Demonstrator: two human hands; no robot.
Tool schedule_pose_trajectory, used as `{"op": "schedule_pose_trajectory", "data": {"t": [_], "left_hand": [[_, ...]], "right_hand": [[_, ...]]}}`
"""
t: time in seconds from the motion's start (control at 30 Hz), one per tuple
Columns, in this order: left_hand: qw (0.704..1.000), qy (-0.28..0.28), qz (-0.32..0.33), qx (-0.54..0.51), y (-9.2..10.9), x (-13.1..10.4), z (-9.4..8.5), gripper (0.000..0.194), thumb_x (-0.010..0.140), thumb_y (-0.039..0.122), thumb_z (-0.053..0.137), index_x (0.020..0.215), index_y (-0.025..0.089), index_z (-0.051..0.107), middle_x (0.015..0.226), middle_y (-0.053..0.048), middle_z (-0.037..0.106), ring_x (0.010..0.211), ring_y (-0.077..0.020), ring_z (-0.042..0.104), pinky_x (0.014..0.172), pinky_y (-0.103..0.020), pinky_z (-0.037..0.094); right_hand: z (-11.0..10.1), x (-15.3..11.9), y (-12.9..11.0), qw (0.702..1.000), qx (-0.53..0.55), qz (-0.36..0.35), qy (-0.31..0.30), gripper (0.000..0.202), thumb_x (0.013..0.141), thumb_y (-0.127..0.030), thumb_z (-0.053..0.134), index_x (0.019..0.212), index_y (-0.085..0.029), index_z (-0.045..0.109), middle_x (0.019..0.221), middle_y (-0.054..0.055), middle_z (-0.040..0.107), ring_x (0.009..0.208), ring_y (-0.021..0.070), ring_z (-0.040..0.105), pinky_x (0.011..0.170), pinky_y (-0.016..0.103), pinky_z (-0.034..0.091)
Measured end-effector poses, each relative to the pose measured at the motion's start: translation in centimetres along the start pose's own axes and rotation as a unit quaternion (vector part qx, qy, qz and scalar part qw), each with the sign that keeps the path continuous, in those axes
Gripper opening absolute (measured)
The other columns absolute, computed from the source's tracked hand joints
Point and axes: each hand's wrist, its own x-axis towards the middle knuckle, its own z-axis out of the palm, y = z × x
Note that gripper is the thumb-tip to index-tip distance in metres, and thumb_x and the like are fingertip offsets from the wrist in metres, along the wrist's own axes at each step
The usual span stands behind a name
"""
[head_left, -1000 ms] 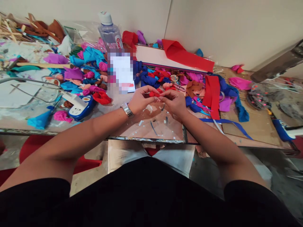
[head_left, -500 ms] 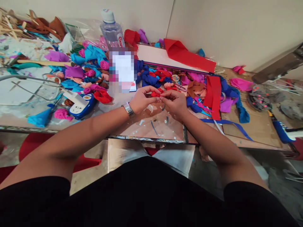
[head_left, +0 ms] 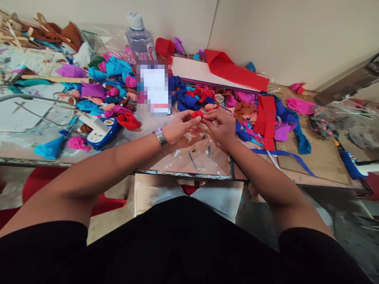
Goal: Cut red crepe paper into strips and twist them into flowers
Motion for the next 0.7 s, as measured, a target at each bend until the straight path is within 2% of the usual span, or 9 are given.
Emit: {"op": "schedule_pose_trajectory", "data": {"t": [0.1, 0.2, 0.3, 0.43, 0.5, 0.6, 0.7], "left_hand": [[1.000, 0.018, 0.023, 0.002, 0.4, -0.1, 0.2, 0.067, 0.074, 0.065, 0.100, 0.111, 0.018, 0.071, 0.102, -0.007, 0.084, 0.076, -0.0125, 0.080, 0.075, -0.026, 0.067], [0.998, 0.026, 0.054, 0.019, 0.6, -0.2, 0.2, 0.065, 0.074, 0.060, 0.102, 0.113, 0.018, 0.072, 0.104, -0.007, 0.084, 0.075, -0.0124, 0.080, 0.076, -0.027, 0.068], [0.995, 0.031, 0.084, 0.049, 0.7, -0.3, 0.3, 0.055, 0.078, 0.051, 0.101, 0.114, 0.019, 0.073, 0.108, -0.007, 0.084, 0.079, -0.0137, 0.080, 0.080, -0.030, 0.069], [0.987, 0.038, 0.122, 0.099, 0.8, -0.4, 0.3, 0.044, 0.082, 0.038, 0.097, 0.115, 0.018, 0.075, 0.106, -0.007, 0.083, 0.084, -0.0149, 0.080, 0.083, -0.031, 0.069], [0.984, 0.036, 0.137, 0.110, 0.8, -0.4, 0.2, 0.042, 0.081, 0.034, 0.097, 0.114, 0.019, 0.075, 0.107, -0.006, 0.082, 0.087, -0.0150, 0.080, 0.084, -0.030, 0.069], [0.984, 0.027, 0.138, 0.108, 0.8, -0.2, 0.1, 0.044, 0.077, 0.033, 0.099, 0.111, 0.020, 0.074, 0.110, -0.005, 0.082, 0.092, -0.0160, 0.081, 0.087, -0.032, 0.069], [0.986, 0.020, 0.136, 0.099, 0.7, -0.2, 0.1, 0.046, 0.075, 0.033, 0.100, 0.110, 0.020, 0.073, 0.110, -0.005, 0.082, 0.096, -0.0169, 0.081, 0.091, -0.034, 0.069]], "right_hand": [[-0.4, 0.1, -0.3, 0.999, -0.007, -0.045, -0.019, 0.027, 0.101, -0.055, 0.077, 0.088, -0.032, 0.083, 0.098, 0.005, 0.086, 0.095, 0.0255, 0.079, 0.095, 0.046, 0.063], [-0.5, 0.1, -0.7, 0.998, -0.006, -0.049, -0.030, 0.027, 0.102, -0.054, 0.076, 0.086, -0.032, 0.083, 0.100, 0.006, 0.085, 0.096, 0.0261, 0.079, 0.096, 0.047, 0.063], [-0.4, 0.0, -0.8, 0.999, -0.002, -0.025, -0.030, 0.029, 0.097, -0.059, 0.081, 0.087, -0.032, 0.082, 0.102, 0.006, 0.084, 0.099, 0.0274, 0.077, 0.096, 0.048, 0.064], [-0.1, -0.3, -0.2, 0.998, 0.051, 0.012, -0.019, 0.038, 0.090, -0.064, 0.087, 0.110, -0.031, 0.084, 0.110, 0.006, 0.083, 0.086, 0.0225, 0.075, 0.081, 0.040, 0.064], [0.0, -0.4, 0.2, 0.997, 0.066, 0.035, -0.024, 0.043, 0.090, -0.066, 0.087, 0.114, -0.031, 0.085, 0.110, 0.005, 0.084, 0.082, 0.0204, 0.074, 0.079, 0.038, 0.063], [0.2, -0.4, 0.4, 0.995, 0.072, 0.068, -0.027, 0.046, 0.088, -0.071, 0.087, 0.108, -0.030, 0.089, 0.103, 0.004, 0.086, 0.083, 0.0209, 0.075, 0.081, 0.039, 0.062], [0.4, -0.3, 0.2, 0.993, 0.077, 0.092, -0.017, 0.049, 0.081, -0.076, 0.090, 0.098, -0.030, 0.090, 0.092, 0.003, 0.086, 0.079, 0.0213, 0.075, 0.076, 0.038, 0.061]]}}
